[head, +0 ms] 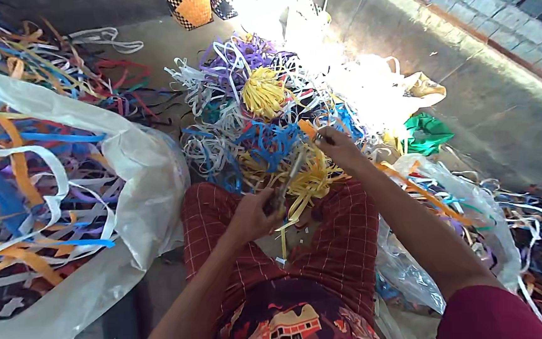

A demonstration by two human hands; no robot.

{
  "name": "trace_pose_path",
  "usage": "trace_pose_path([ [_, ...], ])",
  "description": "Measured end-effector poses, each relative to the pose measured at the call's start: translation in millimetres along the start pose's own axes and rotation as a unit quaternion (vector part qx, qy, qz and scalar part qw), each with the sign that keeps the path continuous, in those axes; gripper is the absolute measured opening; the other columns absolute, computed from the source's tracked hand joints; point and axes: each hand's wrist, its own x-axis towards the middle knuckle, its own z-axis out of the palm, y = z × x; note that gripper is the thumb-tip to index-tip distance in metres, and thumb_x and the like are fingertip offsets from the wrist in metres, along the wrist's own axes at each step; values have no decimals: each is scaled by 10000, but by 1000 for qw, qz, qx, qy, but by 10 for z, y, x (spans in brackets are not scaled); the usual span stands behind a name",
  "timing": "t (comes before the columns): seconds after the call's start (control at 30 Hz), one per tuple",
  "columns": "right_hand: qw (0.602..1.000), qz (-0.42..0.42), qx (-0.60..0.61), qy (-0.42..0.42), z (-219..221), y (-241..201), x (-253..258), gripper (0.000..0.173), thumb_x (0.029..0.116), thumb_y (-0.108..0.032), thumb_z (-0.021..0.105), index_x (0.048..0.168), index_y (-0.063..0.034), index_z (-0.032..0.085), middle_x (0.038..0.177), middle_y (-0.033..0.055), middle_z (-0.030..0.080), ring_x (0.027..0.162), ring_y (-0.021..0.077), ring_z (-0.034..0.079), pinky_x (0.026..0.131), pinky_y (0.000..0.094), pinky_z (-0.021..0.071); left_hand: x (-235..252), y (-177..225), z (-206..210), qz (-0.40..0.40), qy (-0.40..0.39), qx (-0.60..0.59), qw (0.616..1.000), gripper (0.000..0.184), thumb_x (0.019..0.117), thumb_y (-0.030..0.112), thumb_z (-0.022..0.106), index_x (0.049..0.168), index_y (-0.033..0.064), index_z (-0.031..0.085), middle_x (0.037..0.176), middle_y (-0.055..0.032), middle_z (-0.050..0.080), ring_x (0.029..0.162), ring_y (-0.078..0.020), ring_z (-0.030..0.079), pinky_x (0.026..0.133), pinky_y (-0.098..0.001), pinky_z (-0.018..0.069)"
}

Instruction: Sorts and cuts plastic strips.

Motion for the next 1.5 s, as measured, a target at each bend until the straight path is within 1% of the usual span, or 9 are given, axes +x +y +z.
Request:
trace_pose_path([
  [0.2,994,39,40,-92,282,-63,-194,194,1064,-95,530,1196,16,619,923,102,657,621,113,560,596,276,505,-15,-181,205,-39,-43,-29,998,502,975,272,603,1394,10,516,1010,-170,676,884,-293,673,832,-497,549],
  [0.37,992,28,32,-120,407,-75,-275,177,1057,-114,553,1085,22,663,801,62,632,599,74,519,575,233,456,97,-12,112,-53,-55,22,997,500,996,277,605,1406,7,509,1083,-213,671,994,-355,665,921,-546,514],
  [0.57,990,52,61,-112,367,-34,-355,132,1019,-100,587,1088,-13,660,908,99,632,733,155,562,679,338,487,137,-24,186,-57,-62,15,996,401,1045,239,576,1359,-8,540,1061,-221,672,979,-349,671,919,-524,522],
  [0.83,963,109,246,-24,511,129,-348,65,1006,-92,630,1030,-52,676,811,-18,621,651,30,509,607,184,425,-24,-96,264,-53,-56,34,996,351,1038,216,581,1301,-16,595,1030,-246,690,985,-410,683,915,-588,514],
  [0.97,976,102,191,-19,423,88,-508,130,1019,-125,610,1108,-41,652,839,24,613,625,57,502,585,224,447,-190,-368,270,-12,56,3,998,369,968,152,651,1251,-83,621,1096,-270,695,1096,-458,643,1024,-624,448],
  [1.1,985,63,62,-150,506,-62,-843,246,1007,-148,649,1170,32,691,1076,182,699,903,211,688,816,391,586,2,-215,380,143,75,-143,976,443,1014,280,563,1295,-42,445,1381,-134,612,1146,-117,648,942,-308,550],
  [1.23,985,44,58,-156,346,115,-1091,228,1019,-163,623,1119,29,693,962,142,687,817,161,635,779,353,533,156,33,522,164,-3,-204,965,442,973,241,629,1233,-77,466,1039,-42,646,836,-14,654,726,-217,581],
  [1.37,996,80,3,-47,-213,545,-1504,197,1000,-142,633,1063,27,712,919,144,695,816,192,646,787,401,542,157,5,566,140,-97,-279,945,403,945,343,695,1196,76,529,901,97,687,720,-22,682,636,-229,606],
  [1.5,949,279,-41,137,-1042,1213,-1939,318,1051,-222,577,1238,26,648,990,184,678,802,233,617,760,431,522,62,-66,577,79,-98,-311,942,318,921,190,683,1203,108,561,865,113,698,670,-37,684,607,-230,608],
])
